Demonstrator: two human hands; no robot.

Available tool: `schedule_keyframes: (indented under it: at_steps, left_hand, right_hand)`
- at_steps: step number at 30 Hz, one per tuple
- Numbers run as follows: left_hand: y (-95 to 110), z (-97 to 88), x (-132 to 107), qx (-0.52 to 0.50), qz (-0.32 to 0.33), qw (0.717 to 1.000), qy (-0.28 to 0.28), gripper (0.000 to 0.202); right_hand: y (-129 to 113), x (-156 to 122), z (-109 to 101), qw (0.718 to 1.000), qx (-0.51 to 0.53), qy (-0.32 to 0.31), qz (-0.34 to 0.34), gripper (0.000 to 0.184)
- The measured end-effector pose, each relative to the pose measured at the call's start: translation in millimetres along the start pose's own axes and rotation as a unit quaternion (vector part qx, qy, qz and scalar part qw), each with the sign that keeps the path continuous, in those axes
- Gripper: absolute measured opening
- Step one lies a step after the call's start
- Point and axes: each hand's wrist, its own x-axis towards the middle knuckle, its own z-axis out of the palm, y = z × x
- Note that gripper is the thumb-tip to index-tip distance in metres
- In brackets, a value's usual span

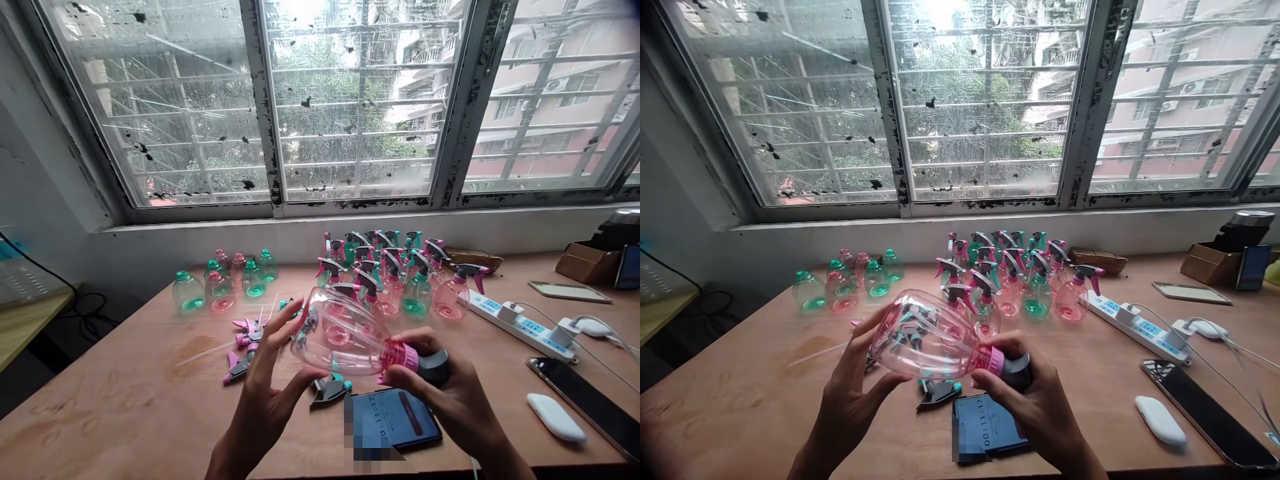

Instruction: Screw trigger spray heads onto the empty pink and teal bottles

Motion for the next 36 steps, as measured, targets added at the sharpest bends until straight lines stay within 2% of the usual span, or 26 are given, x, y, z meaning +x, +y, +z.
schedule_keyframes:
  at_steps: [3,6,8,9,12,15,17,19,21,23,24,26,28,30,33,36]
  left_hand:
    - [0,2.3,-1,0.028,0.007,1.0,-0.01,0.065]
    - [2,2.5,-3,0.043,-0.023,0.999,-0.02,0.08]
    - [3,1.9,-2,0.033,-0.047,0.998,-0.014,0.073]
    - [4,1.7,-2,0.024,-0.052,0.998,-0.01,0.067]
    - [1,1.6,1,0.002,-0.025,1.0,-0.001,0.067]
    - [-2,1.9,1,0.001,0.017,1.0,0.0,0.072]
    - [-2,1.6,-1,0.005,0.007,1.0,-0.016,0.08]
    - [0,0.9,-3,-0.017,-0.022,0.999,-0.025,0.085]
    - [4,0.3,-4,-0.046,-0.047,0.998,-0.016,0.072]
    - [6,0.1,-4,-0.06,-0.053,0.997,-0.003,0.056]
    - [7,0.0,-4,-0.061,-0.047,0.997,0.0,0.054]
    - [8,-0.3,-3,-0.056,-0.016,0.998,0.005,0.058]
    - [7,-1.0,-3,-0.047,0.022,0.999,0.005,0.062]
    - [6,-1.7,-5,-0.044,0.034,0.998,-0.012,0.07]
    - [8,-1.6,-9,-0.066,-0.003,0.998,-0.021,0.079]
    - [10,0.1,-11,-0.082,-0.045,0.995,0.02,0.057]
  right_hand:
    - [0,-1,-2,0.999,0.033,-0.02,0.035,0.035]
    - [-1,-1,-2,0.999,-0.044,0.006,-0.03,0.03]
    - [-3,-1,-1,0.994,-0.087,0.024,-0.07,0.029]
    - [-4,-1,0,0.994,-0.082,0.022,-0.065,0.03]
    - [-8,0,0,0.999,0.018,-0.019,0.04,0.038]
    - [-10,1,-1,0.984,0.103,-0.068,0.131,0.047]
    - [-9,0,-2,0.985,0.097,-0.064,0.127,0.046]
    - [-9,0,-1,0.995,0.057,-0.032,0.076,0.041]
    - [-8,-1,0,0.999,0.035,-0.013,0.04,0.037]
    - [-8,-1,0,0.995,0.065,-0.033,0.066,0.039]
    - [-8,0,-1,0.989,0.094,-0.051,0.098,0.042]
    - [-7,1,-3,0.975,0.147,-0.08,0.147,0.046]
    - [-7,2,-5,0.969,0.167,-0.089,0.158,0.049]
    - [-7,2,-5,0.972,0.159,-0.085,0.152,0.048]
    - [-8,0,-2,0.986,0.109,-0.051,0.111,0.046]
    - [-9,-3,2,0.998,0.047,-0.001,0.044,0.041]
